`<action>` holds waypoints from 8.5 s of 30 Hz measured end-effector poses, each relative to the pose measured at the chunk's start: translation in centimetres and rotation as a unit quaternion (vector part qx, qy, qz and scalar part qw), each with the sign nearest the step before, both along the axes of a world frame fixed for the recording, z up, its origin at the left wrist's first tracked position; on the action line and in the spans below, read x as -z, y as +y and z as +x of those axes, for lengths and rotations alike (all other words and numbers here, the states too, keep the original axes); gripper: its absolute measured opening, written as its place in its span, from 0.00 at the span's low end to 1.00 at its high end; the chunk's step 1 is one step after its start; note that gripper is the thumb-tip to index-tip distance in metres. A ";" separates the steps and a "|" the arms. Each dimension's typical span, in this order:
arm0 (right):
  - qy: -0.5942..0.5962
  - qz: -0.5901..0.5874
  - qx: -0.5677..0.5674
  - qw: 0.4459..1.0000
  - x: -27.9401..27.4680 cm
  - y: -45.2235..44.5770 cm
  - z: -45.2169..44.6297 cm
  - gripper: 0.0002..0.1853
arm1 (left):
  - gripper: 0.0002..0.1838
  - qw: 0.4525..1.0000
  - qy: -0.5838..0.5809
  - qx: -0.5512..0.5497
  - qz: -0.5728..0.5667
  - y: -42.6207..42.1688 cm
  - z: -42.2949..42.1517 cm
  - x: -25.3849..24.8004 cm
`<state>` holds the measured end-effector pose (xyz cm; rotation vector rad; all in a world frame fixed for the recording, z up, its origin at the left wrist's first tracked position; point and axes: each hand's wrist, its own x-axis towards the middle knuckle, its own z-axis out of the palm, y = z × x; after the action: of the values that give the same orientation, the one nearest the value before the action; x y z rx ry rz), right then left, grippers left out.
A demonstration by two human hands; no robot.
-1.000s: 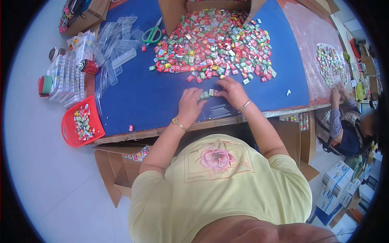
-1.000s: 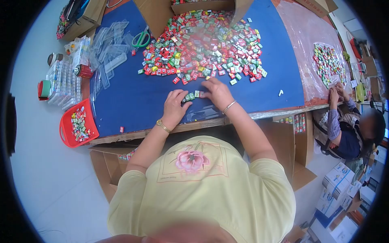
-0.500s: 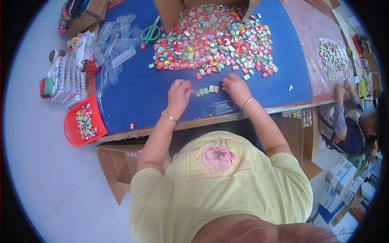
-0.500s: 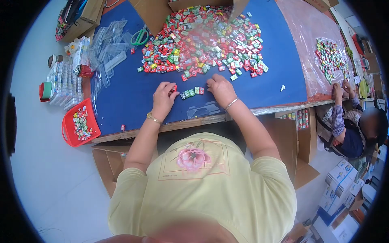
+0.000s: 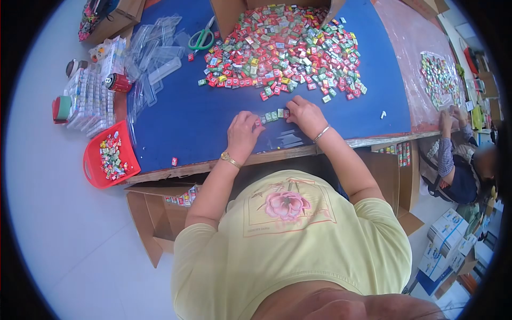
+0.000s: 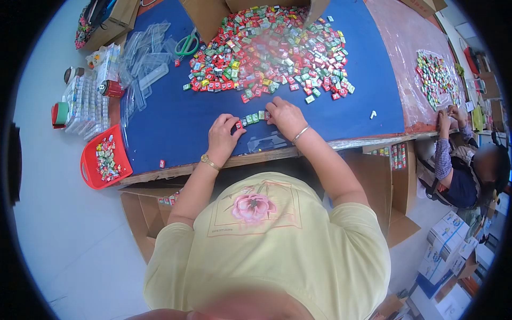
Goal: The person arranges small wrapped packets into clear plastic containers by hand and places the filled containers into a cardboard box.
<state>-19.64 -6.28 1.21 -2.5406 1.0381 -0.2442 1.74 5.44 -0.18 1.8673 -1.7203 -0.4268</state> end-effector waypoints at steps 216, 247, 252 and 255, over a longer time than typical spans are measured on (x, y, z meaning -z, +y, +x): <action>-0.126 -0.057 0.135 0.981 0.5 -1.8 1.9 0.13 | 0.22 0.997 -0.045 -0.028 -0.050 -5.7 -0.1 1.0; -0.146 0.078 0.042 0.985 1.2 -2.0 -1.9 0.18 | 0.20 0.999 0.039 0.016 -0.030 -3.4 0.8 1.1; -0.080 0.028 0.061 0.995 -2.5 -0.9 -3.8 0.20 | 0.23 0.997 0.026 0.041 -0.054 -3.8 -0.2 0.6; -0.007 -0.005 0.075 0.997 -2.9 0.5 -5.7 0.20 | 0.22 0.997 0.005 0.048 -0.055 -3.7 -0.1 0.6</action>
<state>-25.36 -5.82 4.13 -2.4684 1.2269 -0.3085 1.60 1.69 -0.77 1.7063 -1.7951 -0.3707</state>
